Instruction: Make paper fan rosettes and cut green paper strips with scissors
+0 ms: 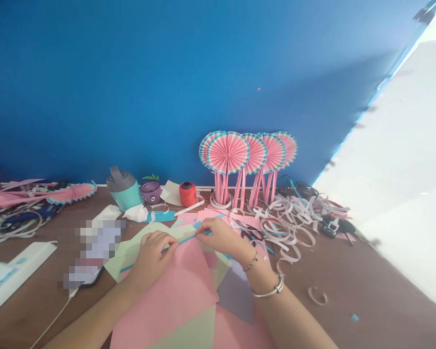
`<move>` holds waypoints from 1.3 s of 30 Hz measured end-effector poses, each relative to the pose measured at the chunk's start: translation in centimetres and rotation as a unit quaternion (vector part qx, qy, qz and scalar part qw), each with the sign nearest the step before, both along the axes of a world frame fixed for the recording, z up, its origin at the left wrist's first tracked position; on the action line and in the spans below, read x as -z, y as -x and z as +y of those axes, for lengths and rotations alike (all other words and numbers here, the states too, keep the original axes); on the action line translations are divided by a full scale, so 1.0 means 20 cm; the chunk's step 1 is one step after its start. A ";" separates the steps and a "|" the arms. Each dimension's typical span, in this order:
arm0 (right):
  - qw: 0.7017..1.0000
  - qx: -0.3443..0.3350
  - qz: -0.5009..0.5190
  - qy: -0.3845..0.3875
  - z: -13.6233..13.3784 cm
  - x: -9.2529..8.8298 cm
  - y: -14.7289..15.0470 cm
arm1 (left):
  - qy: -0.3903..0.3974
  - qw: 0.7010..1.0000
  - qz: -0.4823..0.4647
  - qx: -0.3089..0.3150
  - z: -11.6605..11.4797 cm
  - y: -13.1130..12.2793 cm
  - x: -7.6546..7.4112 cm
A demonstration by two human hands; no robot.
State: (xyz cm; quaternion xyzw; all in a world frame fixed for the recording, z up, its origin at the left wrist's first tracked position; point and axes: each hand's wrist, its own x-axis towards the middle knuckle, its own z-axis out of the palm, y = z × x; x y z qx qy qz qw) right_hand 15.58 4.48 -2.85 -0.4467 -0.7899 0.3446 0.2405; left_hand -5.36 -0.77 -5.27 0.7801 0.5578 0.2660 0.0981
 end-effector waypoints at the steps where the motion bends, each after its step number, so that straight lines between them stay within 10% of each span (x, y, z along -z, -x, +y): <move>1: 1.000 0.000 -0.002 -0.002 0.00 0.00 0.00 | -0.002 1.000 0.001 0.001 0.00 0.00 0.00; 39: 0.999 0.020 -0.031 -0.003 -0.01 0.00 0.02 | -0.034 0.999 -0.008 0.023 0.01 0.01 0.03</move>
